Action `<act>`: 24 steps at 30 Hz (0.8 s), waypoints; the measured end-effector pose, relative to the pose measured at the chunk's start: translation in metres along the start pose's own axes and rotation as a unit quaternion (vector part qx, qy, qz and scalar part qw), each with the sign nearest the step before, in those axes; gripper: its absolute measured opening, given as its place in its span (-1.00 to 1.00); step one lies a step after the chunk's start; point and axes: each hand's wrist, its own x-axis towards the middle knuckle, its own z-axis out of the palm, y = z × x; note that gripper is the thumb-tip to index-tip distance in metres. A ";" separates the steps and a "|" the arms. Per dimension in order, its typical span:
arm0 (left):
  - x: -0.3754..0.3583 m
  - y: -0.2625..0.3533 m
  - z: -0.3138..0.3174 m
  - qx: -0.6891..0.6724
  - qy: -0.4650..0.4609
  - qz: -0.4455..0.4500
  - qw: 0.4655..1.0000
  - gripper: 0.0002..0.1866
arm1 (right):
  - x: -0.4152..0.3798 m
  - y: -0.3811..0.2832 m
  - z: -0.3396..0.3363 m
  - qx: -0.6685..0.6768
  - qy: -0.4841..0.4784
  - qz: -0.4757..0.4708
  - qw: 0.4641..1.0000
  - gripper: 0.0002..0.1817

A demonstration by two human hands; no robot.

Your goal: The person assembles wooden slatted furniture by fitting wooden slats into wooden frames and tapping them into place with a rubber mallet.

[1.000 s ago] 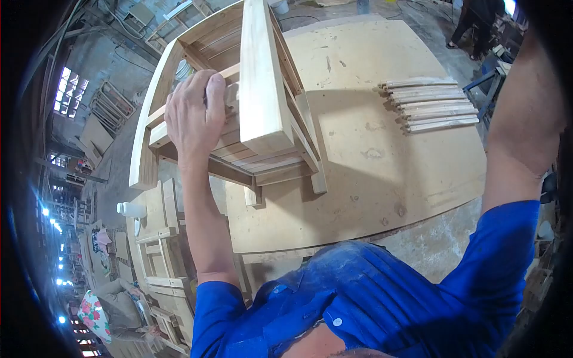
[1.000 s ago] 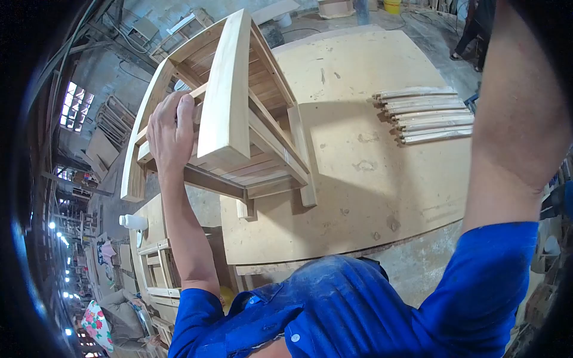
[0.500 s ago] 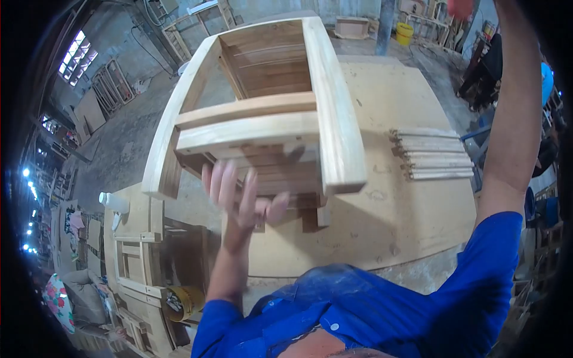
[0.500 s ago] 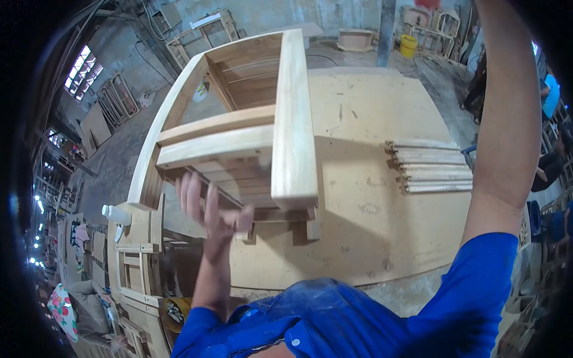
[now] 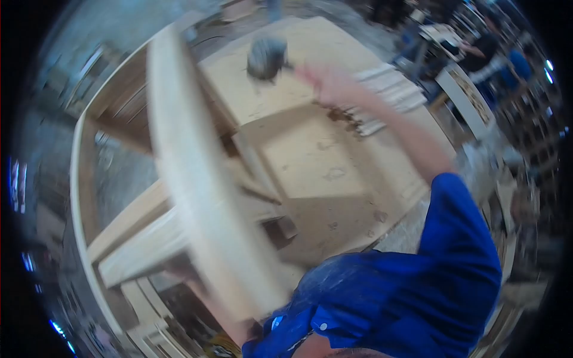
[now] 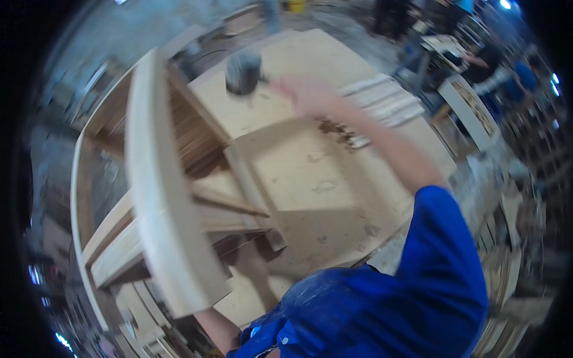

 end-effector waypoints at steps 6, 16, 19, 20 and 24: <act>0.044 0.011 0.128 0.092 0.046 0.074 0.992 -0.28 | -0.252 -0.083 0.080 0.206 -0.184 0.354 0.893 -0.85; 0.131 -0.063 0.410 0.137 -0.162 0.113 0.971 -0.29 | -0.307 -0.095 0.106 -0.004 -0.042 0.288 0.957 -0.76; 0.163 -0.068 0.441 0.282 -0.338 0.066 0.896 -0.17 | -0.310 -0.091 0.117 -0.037 -0.056 0.287 0.956 -0.78; 0.164 -0.063 0.443 0.293 -0.329 0.101 0.892 -0.14 | -0.309 -0.093 0.116 -0.048 -0.053 0.289 0.955 -0.79; 0.064 0.029 0.386 0.148 -0.075 0.387 0.907 -0.03 | -0.307 -0.093 0.109 -0.034 -0.100 0.293 0.950 -0.78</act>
